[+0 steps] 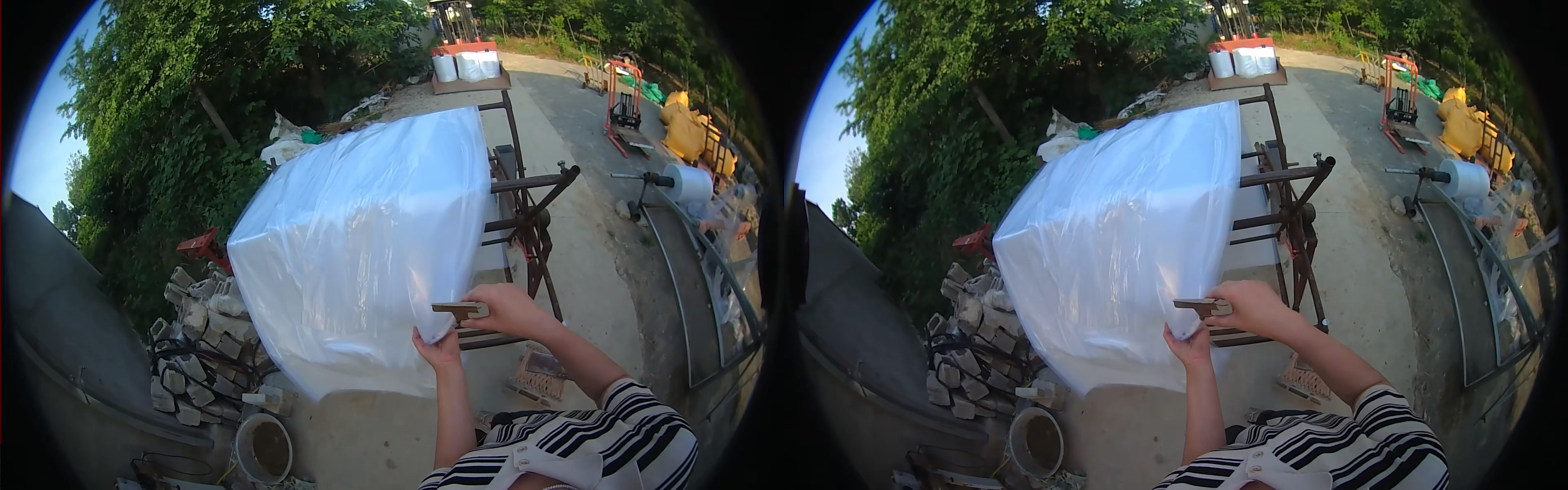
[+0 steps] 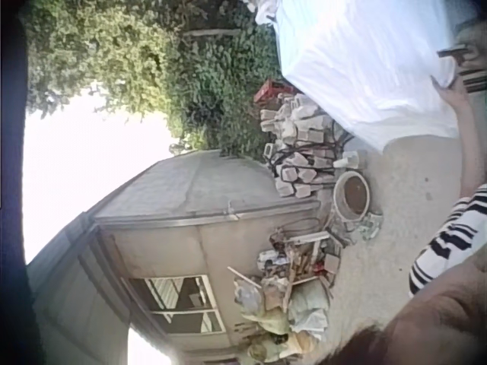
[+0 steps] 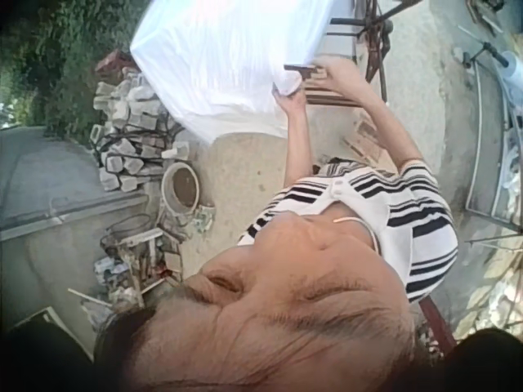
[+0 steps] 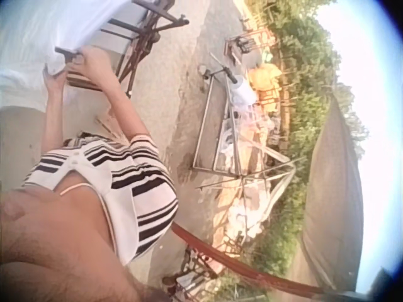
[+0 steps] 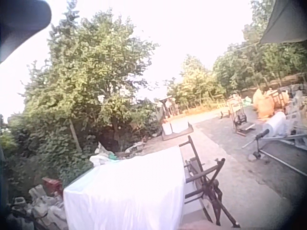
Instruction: The person wraps a large roll of white material on a metal frame using a clear plastic sheet. They pull the plastic from a roll, drape it over the frame, and secure it by hand. The person then carries the wrapped bundle into a warehouse area.
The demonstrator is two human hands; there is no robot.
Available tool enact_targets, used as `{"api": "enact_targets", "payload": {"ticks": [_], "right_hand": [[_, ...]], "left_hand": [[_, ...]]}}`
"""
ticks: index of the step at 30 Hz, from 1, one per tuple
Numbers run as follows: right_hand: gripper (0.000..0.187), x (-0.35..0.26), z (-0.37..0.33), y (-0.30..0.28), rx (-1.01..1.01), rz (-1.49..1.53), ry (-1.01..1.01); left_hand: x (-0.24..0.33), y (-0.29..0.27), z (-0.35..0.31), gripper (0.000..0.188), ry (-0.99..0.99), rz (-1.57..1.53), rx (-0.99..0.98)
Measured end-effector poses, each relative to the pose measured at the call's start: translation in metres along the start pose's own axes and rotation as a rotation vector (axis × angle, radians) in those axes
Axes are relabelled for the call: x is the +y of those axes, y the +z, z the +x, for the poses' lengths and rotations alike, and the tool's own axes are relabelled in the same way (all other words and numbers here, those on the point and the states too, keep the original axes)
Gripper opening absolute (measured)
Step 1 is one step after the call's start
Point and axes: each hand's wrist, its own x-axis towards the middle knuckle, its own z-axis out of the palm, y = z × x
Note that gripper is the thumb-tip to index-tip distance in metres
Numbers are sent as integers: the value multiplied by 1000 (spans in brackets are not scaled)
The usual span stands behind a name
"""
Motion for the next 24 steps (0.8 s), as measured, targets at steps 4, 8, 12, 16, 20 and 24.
{"api": "enact_targets", "payload": {"ticks": [4, 8, 12, 16, 20, 24], "right_hand": [[30, -33, 68, -30, 411, -238, -601], [28, -9, 164, -8, 214, -471, -637], [28, -24, 177, -55, 207, -587, -615], [36, 69, 81, -176, 287, -766, -134], [39, 163, -45, -231, 357, -1028, 436], [41, 119, -57, -182, 572, 594, 337]], "left_hand": [[-2, 18, -35, 33, -108, -27, 40], [30, -1, -57, 37, -57, 46, 63], [85, -8, -97, 42, 168, 130, 168], [125, -40, -124, 51, 231, 195, 198], [166, -61, -143, 58, 305, 176, 210], [204, -83, -171, 60, 636, 776, 226]]}}
